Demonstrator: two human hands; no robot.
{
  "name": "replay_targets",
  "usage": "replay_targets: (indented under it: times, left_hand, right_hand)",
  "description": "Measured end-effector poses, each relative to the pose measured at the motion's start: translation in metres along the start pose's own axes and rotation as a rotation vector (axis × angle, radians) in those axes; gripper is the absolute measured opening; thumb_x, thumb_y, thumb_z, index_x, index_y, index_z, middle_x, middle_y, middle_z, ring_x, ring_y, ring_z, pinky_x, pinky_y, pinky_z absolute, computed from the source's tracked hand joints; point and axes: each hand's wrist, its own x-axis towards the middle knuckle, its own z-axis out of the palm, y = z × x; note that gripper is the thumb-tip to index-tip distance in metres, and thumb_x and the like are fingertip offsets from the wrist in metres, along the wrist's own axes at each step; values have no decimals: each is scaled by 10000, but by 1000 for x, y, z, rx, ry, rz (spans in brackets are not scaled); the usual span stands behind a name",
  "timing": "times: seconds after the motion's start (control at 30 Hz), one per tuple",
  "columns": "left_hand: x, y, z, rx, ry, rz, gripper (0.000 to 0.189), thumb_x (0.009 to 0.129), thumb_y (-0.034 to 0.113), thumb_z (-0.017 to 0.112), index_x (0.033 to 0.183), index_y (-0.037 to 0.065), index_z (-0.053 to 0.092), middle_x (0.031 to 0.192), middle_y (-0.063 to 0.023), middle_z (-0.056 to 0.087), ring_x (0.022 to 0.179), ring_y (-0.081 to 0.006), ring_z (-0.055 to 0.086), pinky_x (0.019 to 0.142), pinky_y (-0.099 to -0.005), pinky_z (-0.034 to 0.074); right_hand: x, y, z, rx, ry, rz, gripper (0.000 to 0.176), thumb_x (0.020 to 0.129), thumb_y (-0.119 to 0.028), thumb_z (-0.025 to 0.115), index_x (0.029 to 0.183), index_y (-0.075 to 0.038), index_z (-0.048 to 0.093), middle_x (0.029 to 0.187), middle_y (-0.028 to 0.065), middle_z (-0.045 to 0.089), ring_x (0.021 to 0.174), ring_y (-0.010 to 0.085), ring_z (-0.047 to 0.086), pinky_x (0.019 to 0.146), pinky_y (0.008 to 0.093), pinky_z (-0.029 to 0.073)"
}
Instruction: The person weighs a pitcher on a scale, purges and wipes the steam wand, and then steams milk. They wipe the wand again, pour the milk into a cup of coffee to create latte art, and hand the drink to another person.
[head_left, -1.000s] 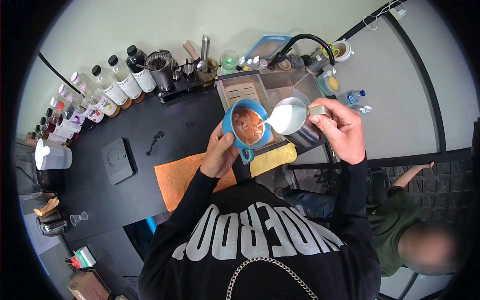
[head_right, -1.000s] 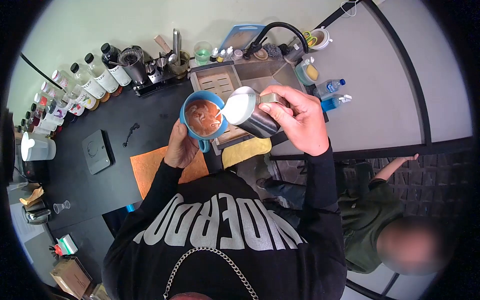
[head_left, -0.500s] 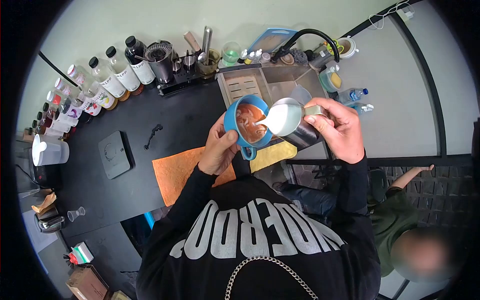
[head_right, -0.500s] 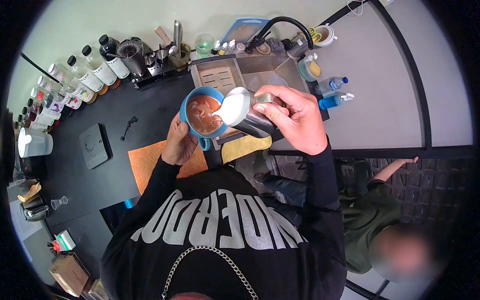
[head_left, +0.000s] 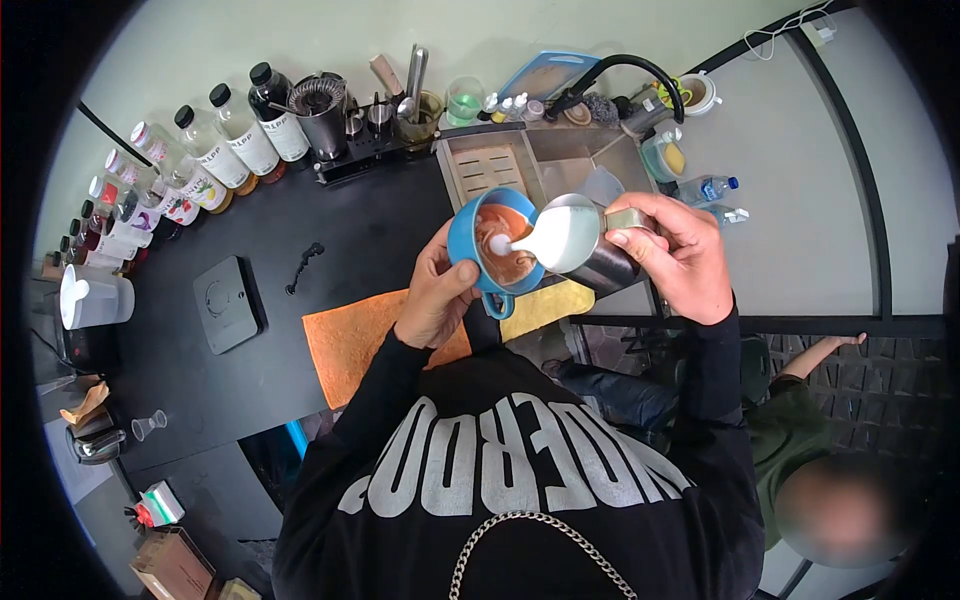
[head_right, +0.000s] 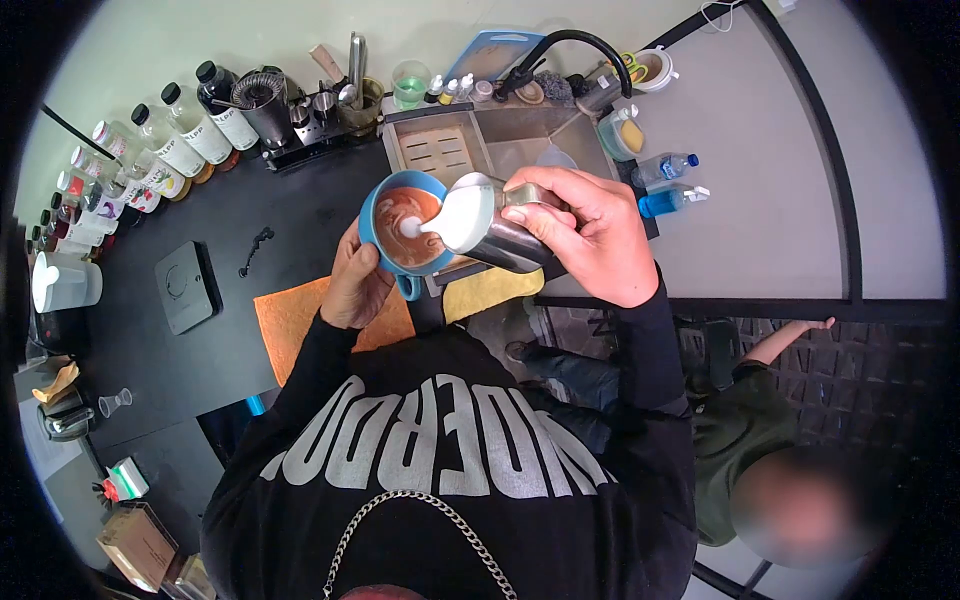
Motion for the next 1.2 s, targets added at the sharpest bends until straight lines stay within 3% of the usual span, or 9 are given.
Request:
replay_targets:
  times: [1.2]
  left_hand:
    - [1,-10,-6,-172,-83,5,866,861,400,816,1470,-21,366,1342,-160,591,1197,-232,655,996,-374,581]
  right_hand:
    - [1,-7,-13,-39,-12,4,178,893,-53,710,1065,-8,707,825,58,671,696,91,578,636,249,461]
